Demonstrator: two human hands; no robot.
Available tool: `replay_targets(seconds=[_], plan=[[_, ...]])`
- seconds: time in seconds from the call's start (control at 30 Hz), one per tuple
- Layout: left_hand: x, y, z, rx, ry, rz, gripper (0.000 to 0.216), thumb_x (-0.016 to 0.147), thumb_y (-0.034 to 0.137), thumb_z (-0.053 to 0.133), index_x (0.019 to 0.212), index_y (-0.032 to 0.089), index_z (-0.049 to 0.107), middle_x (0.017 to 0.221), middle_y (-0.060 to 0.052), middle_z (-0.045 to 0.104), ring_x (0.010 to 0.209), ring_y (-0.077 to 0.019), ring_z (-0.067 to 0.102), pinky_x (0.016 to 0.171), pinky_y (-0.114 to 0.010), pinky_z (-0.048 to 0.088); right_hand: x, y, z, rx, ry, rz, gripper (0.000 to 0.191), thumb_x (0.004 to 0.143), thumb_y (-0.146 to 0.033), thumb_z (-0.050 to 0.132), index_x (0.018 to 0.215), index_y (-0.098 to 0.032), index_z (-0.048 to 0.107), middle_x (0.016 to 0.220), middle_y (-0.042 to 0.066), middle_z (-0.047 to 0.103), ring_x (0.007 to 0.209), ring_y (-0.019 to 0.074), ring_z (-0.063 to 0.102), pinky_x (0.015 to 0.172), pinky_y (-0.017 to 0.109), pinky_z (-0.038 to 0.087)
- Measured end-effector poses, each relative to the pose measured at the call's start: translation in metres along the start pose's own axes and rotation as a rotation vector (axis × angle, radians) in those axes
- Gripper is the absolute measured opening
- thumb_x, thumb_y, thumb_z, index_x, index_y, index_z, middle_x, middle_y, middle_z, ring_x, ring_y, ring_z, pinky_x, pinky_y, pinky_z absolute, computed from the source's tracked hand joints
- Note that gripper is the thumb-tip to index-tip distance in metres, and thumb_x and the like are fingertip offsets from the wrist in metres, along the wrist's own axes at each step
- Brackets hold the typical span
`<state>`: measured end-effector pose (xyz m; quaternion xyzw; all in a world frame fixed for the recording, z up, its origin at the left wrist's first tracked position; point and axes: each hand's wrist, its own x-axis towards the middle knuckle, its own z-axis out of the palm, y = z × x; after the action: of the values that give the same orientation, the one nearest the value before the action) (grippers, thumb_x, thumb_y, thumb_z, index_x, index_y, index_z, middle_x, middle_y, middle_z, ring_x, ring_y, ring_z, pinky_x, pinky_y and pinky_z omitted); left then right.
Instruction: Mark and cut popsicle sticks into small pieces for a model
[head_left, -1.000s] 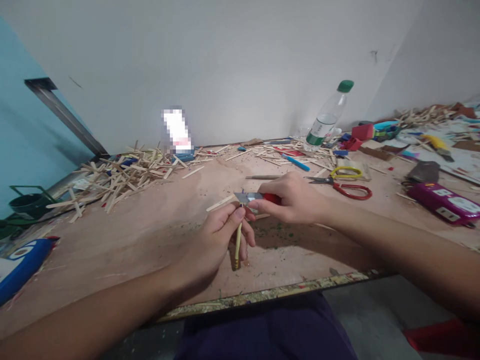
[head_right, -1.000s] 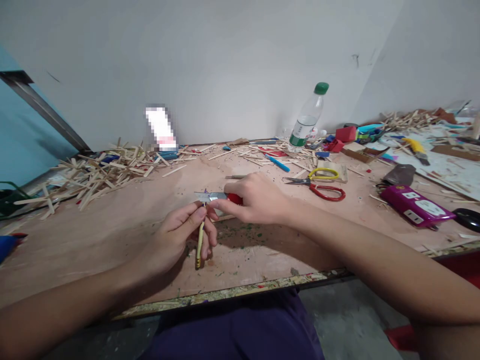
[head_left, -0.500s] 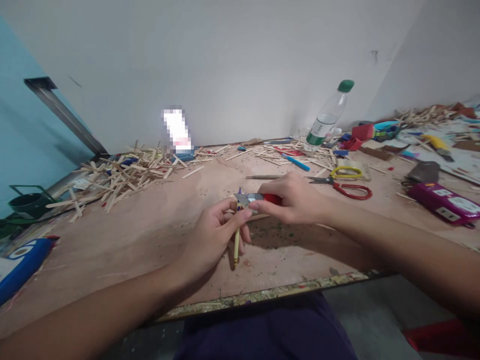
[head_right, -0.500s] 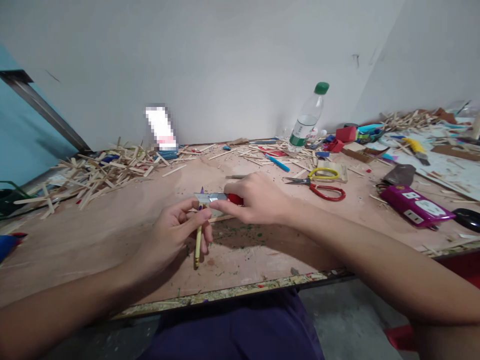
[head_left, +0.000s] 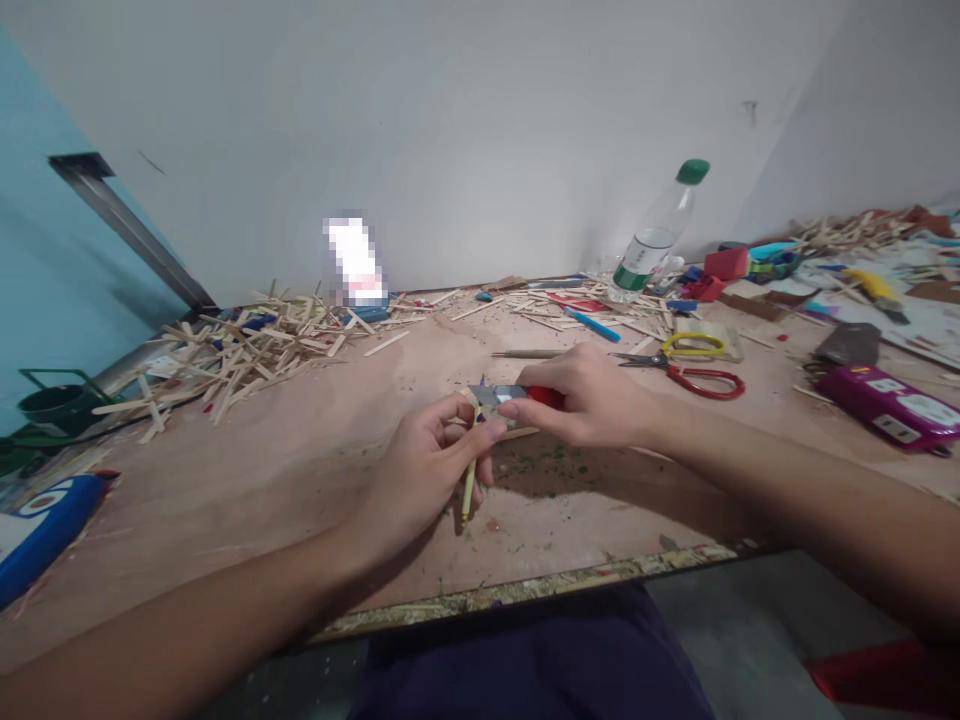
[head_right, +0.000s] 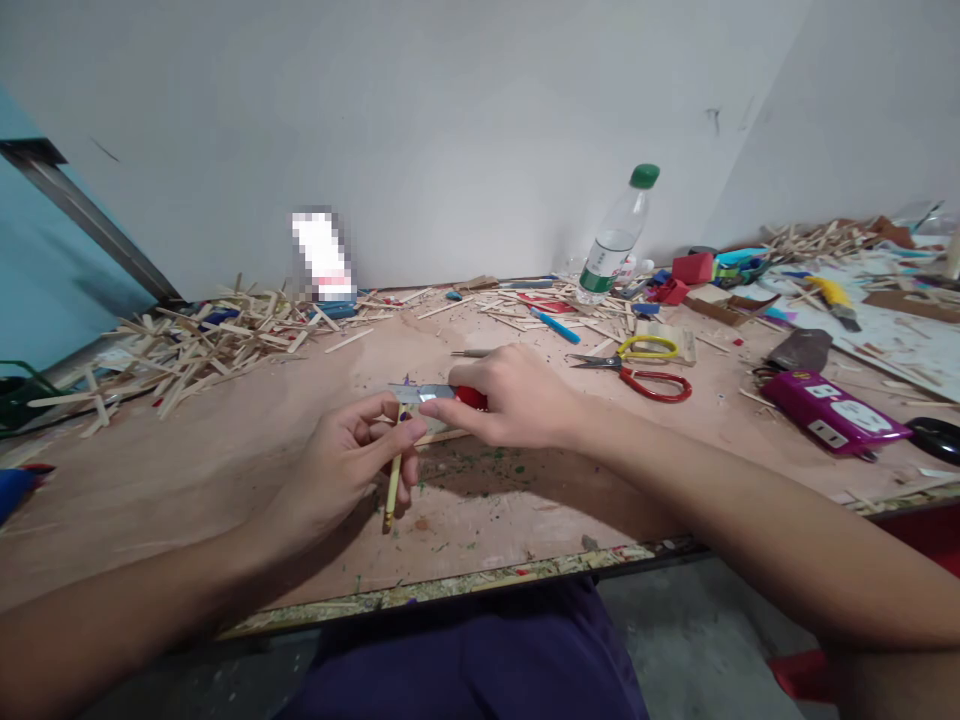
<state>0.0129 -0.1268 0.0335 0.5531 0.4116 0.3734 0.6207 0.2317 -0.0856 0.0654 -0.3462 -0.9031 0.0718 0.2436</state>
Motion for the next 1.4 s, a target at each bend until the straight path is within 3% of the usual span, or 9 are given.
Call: replay_targets(seconds=[0.6, 1.0, 1.23, 1.4], plan=[[-0.0008, 0.0014, 0.0001, 0.14, -0.009, 0.085, 0.03, 0.094, 0.043, 0.072, 0.084, 0.018, 0.059, 0.059, 0.002, 0.064, 0.047, -0.0135, 0.061, 0.041, -0.021, 0.05, -0.0006, 0.0009, 0.0003, 0.005, -0.037, -0.007, 0.054, 0.103, -0.055, 0.051, 0.067, -0.016, 0.058, 0.056, -0.002, 0.049, 0.051, 0.0098, 0.036, 0.058, 0.03, 0.022], [-0.0017, -0.0017, -0.0012, 0.128, -0.042, 0.075, 0.03, 0.098, 0.046, 0.067, 0.095, 0.016, 0.063, 0.066, -0.001, 0.068, 0.05, -0.0164, 0.067, 0.043, -0.023, 0.054, -0.0004, 0.0012, 0.0008, -0.008, -0.034, -0.006, 0.054, 0.103, -0.055, 0.051, 0.066, -0.016, 0.058, 0.055, -0.002, 0.048, 0.051, 0.0096, 0.036, 0.057, 0.029, 0.021], [-0.0024, -0.0039, -0.0014, 0.131, -0.015, 0.072, 0.03, 0.096, 0.046, 0.069, 0.092, 0.017, 0.063, 0.066, -0.001, 0.068, 0.049, -0.0156, 0.065, 0.043, -0.023, 0.053, -0.0003, 0.0005, 0.0, -0.015, -0.044, 0.002, 0.056, 0.104, -0.057, 0.05, 0.067, -0.016, 0.06, 0.056, -0.001, 0.051, 0.051, 0.01, 0.037, 0.058, 0.03, 0.022], [-0.0016, -0.0011, -0.0006, 0.152, 0.011, 0.06, 0.035, 0.09, 0.047, 0.074, 0.079, 0.018, 0.06, 0.06, -0.001, 0.066, 0.046, -0.016, 0.063, 0.04, -0.023, 0.05, -0.0001, 0.0003, 0.0003, -0.012, -0.045, -0.004, 0.056, 0.103, -0.057, 0.051, 0.065, -0.016, 0.059, 0.056, -0.001, 0.05, 0.05, 0.0098, 0.037, 0.058, 0.029, 0.023]])
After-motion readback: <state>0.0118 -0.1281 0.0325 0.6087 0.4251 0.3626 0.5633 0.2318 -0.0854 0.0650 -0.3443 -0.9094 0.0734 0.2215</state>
